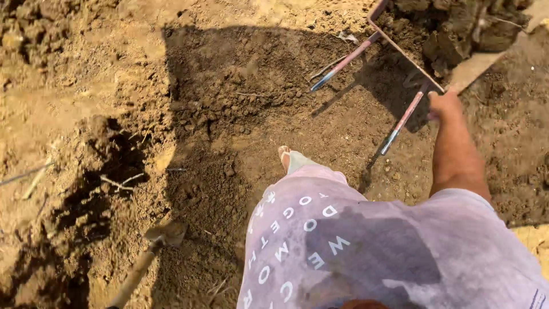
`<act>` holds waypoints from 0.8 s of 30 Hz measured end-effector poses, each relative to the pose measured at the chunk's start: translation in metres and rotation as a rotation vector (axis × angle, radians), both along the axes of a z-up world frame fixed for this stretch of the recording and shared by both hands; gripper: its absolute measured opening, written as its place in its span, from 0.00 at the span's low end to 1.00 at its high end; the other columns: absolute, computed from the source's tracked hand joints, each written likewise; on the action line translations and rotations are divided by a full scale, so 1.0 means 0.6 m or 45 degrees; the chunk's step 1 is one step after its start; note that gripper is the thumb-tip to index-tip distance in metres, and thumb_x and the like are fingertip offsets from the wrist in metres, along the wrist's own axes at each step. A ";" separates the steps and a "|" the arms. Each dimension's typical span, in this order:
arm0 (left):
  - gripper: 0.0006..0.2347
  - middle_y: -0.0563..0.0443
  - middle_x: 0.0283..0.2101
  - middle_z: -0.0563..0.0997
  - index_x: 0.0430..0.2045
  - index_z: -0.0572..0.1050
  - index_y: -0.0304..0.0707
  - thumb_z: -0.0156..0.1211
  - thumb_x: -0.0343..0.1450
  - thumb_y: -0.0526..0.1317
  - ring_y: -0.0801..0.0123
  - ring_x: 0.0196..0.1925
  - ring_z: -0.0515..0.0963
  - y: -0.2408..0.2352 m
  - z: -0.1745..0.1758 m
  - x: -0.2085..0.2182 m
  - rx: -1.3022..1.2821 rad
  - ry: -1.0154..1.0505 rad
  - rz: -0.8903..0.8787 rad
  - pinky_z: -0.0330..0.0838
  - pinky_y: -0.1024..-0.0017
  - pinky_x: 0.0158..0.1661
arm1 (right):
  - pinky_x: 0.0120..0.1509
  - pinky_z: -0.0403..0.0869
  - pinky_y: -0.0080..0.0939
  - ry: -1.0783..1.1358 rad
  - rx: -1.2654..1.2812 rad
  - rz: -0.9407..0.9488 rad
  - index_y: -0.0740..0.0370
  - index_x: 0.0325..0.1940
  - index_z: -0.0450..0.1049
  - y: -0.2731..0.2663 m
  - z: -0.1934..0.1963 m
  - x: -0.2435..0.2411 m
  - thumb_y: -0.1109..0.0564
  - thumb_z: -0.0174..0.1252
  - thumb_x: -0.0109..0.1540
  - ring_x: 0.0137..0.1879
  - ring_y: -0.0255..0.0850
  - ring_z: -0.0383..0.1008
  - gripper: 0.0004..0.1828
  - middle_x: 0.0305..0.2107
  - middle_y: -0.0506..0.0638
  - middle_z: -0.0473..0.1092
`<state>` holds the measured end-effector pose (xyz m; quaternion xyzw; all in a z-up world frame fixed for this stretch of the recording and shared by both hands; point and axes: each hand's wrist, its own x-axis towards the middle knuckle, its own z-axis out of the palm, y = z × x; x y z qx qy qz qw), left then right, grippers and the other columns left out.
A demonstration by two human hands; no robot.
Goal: Shoveling loose soil and dirt from the ground into a wheelbarrow.
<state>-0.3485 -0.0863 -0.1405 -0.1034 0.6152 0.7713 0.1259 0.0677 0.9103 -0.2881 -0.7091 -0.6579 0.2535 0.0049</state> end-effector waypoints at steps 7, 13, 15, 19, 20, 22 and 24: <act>0.08 0.46 0.32 0.75 0.41 0.72 0.28 0.60 0.81 0.38 0.69 0.31 0.75 0.294 0.226 0.251 -0.153 -0.062 0.662 0.73 0.72 0.30 | 0.34 0.74 0.49 -0.288 -0.740 0.739 0.69 0.48 0.79 -0.135 -0.228 -0.163 0.39 0.55 0.69 0.32 0.47 0.75 0.28 0.30 0.57 0.76; 0.10 0.45 0.30 0.74 0.39 0.70 0.28 0.67 0.80 0.35 0.70 0.23 0.70 0.320 0.315 0.307 -0.449 0.119 0.688 0.66 0.72 0.23 | 0.59 0.74 0.49 -0.263 -0.791 1.196 0.58 0.62 0.71 -0.326 -0.166 -0.313 0.50 0.55 0.66 0.50 0.46 0.76 0.21 0.51 0.59 0.74; 0.11 0.44 0.30 0.73 0.37 0.69 0.27 0.68 0.81 0.34 0.70 0.23 0.69 0.329 0.368 0.332 -0.528 0.146 0.711 0.65 0.72 0.22 | 0.58 0.75 0.49 -0.103 -0.900 1.171 0.56 0.70 0.61 -0.346 -0.161 -0.344 0.56 0.57 0.62 0.52 0.46 0.75 0.31 0.57 0.57 0.69; 0.10 0.49 0.25 0.66 0.39 0.70 0.29 0.64 0.81 0.37 0.74 0.21 0.65 0.332 0.447 0.390 -0.428 0.175 0.837 0.60 0.78 0.24 | 0.60 0.74 0.50 -0.195 -0.931 1.392 0.60 0.69 0.63 -0.365 -0.192 -0.398 0.50 0.59 0.67 0.51 0.47 0.78 0.29 0.57 0.58 0.71; 0.08 0.49 0.26 0.65 0.41 0.70 0.28 0.61 0.83 0.36 0.72 0.22 0.65 0.323 0.456 0.411 -0.292 0.189 0.845 0.60 0.79 0.26 | 0.62 0.74 0.49 -0.206 -0.934 1.387 0.61 0.67 0.67 -0.368 -0.208 -0.403 0.47 0.58 0.68 0.51 0.46 0.79 0.27 0.55 0.58 0.74; 0.08 0.50 0.25 0.64 0.39 0.69 0.28 0.59 0.83 0.35 0.73 0.21 0.64 0.323 0.457 0.412 -0.265 0.186 1.005 0.57 0.79 0.26 | 0.59 0.76 0.49 -0.173 -0.986 1.344 0.61 0.66 0.67 -0.376 -0.216 -0.424 0.48 0.58 0.67 0.51 0.46 0.78 0.26 0.54 0.58 0.74; 0.08 0.51 0.24 0.63 0.37 0.69 0.28 0.57 0.83 0.35 0.74 0.20 0.62 0.305 0.418 0.406 -0.226 0.185 1.165 0.54 0.79 0.26 | 0.57 0.78 0.48 -0.135 -1.025 1.298 0.61 0.65 0.68 -0.389 -0.209 -0.448 0.48 0.58 0.66 0.50 0.45 0.78 0.26 0.53 0.58 0.74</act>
